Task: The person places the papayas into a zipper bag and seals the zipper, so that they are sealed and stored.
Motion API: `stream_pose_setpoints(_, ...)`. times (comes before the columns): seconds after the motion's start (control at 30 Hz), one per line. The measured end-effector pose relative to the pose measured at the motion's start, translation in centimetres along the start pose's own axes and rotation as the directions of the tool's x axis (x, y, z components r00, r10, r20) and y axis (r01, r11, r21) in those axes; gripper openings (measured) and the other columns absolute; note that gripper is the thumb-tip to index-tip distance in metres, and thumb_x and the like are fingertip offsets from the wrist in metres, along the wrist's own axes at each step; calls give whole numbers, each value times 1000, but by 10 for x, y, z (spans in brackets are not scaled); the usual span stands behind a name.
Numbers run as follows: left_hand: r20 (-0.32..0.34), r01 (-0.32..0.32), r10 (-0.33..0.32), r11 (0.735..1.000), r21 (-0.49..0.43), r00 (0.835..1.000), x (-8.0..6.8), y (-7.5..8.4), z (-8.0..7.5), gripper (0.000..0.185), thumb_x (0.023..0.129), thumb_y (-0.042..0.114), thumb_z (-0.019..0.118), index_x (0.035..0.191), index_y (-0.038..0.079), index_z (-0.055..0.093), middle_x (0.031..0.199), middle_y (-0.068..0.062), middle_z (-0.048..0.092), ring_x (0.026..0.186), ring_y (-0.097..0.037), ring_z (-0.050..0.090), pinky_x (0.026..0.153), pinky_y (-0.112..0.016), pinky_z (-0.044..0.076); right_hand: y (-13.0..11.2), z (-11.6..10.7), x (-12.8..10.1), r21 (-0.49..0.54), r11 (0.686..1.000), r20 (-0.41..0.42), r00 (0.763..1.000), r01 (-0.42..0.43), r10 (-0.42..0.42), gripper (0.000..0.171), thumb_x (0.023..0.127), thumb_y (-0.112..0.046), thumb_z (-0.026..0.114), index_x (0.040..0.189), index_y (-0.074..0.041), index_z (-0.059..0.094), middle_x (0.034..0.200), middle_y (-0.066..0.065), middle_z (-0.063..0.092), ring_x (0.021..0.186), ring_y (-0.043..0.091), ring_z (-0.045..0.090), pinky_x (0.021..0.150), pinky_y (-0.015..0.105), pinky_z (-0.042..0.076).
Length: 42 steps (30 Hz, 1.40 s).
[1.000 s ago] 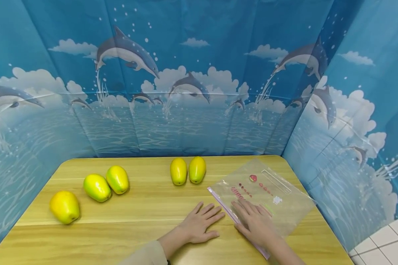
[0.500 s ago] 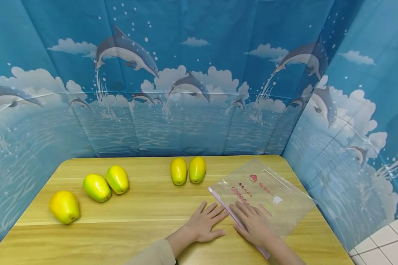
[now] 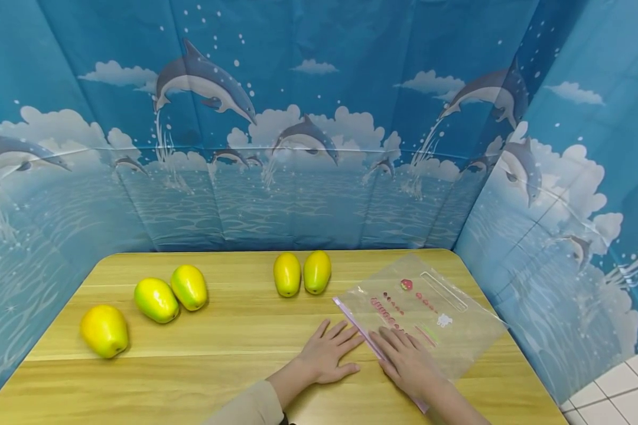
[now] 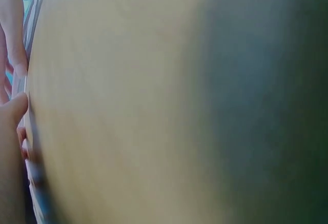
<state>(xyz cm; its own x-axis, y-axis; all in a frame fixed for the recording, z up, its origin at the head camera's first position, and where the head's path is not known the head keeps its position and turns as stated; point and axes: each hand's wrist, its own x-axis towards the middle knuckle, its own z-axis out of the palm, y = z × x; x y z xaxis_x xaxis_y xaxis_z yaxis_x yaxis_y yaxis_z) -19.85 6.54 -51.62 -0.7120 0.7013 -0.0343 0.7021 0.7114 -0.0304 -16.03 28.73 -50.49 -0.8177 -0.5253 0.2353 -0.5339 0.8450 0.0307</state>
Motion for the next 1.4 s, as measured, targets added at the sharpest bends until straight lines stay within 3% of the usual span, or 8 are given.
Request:
stream_pose_setpoints(0.5,8,14,-14,1000,0,1000,1,-3,0,61,90,65,17,145,38,16,151,16,12,138,-12,12,113,-40,12,-12,-11,-13,-87,993,-43,995,83,-87,59,82,-16,61,137,-15,41,134,6,47,118,25,47,89,49,44)
stream_pose_setpoints(0.67,5,11,-11,1000,-1,1000,0,-3,1,61,90,65,16,145,38,15,151,16,12,138,-12,12,113,-41,12,-11,-6,-18,-50,995,-77,993,91,-95,60,80,-10,62,136,-18,42,135,8,46,115,29,49,78,53,49)
stream_pose_setpoints(0.8,11,9,-9,1000,-12,1000,-1,-4,1,61,90,65,17,145,38,14,151,16,12,139,-12,11,113,-41,11,-10,-2,-23,-19,993,-113,986,118,-120,56,80,-9,61,134,-15,46,132,10,48,113,29,50,77,50,50)
stream_pose_setpoints(0.93,9,6,-6,1000,-18,1000,-1,-4,0,61,90,64,18,145,38,14,151,15,12,139,-12,11,113,-41,11,-9,0,-27,-55,987,-164,974,149,-156,36,99,-23,35,130,-11,50,129,10,51,111,26,51,83,37,47)
stream_pose_setpoints(1.03,9,7,-7,1000,-19,1000,-1,-4,0,61,90,64,18,145,38,14,151,16,12,139,-12,11,113,-41,11,-10,1,-30,-85,985,-198,967,147,-162,54,101,-31,11,126,-10,54,127,9,53,108,24,53,82,34,44)
stream_pose_setpoints(1.4,10,14,-14,1000,-2,1000,0,-4,1,61,90,65,17,145,39,14,151,16,11,138,-11,11,113,-41,12,-10,4,-36,-132,980,-286,941,147,-180,63,99,-26,5,112,-2,61,118,9,57,98,22,58,73,35,52)
